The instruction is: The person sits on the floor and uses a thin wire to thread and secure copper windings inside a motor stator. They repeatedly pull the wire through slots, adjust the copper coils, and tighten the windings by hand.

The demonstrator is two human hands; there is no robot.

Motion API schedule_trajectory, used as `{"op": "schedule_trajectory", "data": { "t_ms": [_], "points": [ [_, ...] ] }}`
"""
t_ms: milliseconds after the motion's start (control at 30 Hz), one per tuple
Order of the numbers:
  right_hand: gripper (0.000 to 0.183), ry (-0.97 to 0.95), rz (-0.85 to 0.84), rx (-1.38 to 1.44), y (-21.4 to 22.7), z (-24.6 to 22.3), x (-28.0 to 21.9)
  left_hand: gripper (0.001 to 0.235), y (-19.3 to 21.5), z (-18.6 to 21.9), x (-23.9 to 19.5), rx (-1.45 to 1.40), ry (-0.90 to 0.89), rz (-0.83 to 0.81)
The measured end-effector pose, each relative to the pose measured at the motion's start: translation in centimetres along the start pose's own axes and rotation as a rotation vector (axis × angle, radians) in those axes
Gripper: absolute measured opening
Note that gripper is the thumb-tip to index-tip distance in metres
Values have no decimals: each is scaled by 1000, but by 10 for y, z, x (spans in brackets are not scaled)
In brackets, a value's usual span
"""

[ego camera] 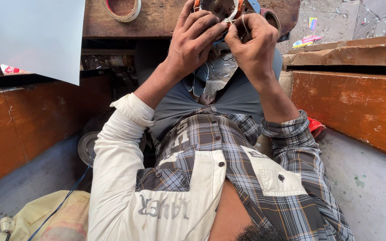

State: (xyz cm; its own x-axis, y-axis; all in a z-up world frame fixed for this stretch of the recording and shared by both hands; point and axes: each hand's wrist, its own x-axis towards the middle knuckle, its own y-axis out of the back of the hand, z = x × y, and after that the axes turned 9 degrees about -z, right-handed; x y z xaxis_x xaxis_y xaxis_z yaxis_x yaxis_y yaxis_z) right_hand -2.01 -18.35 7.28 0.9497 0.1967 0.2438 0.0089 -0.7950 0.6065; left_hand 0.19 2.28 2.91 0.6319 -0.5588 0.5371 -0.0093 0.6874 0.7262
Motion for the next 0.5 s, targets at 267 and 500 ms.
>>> {"op": "schedule_trajectory", "data": {
  "t_ms": [267, 500],
  "points": [
    [11, -241, -53, 245, 7, 9, -9, 39, 0, -1, 0, 37, -20, -3],
    [17, -54, -110, -120, 13, 3, -20, 38, 4, 0, 1, 17, -13, -20]
  ]
}}
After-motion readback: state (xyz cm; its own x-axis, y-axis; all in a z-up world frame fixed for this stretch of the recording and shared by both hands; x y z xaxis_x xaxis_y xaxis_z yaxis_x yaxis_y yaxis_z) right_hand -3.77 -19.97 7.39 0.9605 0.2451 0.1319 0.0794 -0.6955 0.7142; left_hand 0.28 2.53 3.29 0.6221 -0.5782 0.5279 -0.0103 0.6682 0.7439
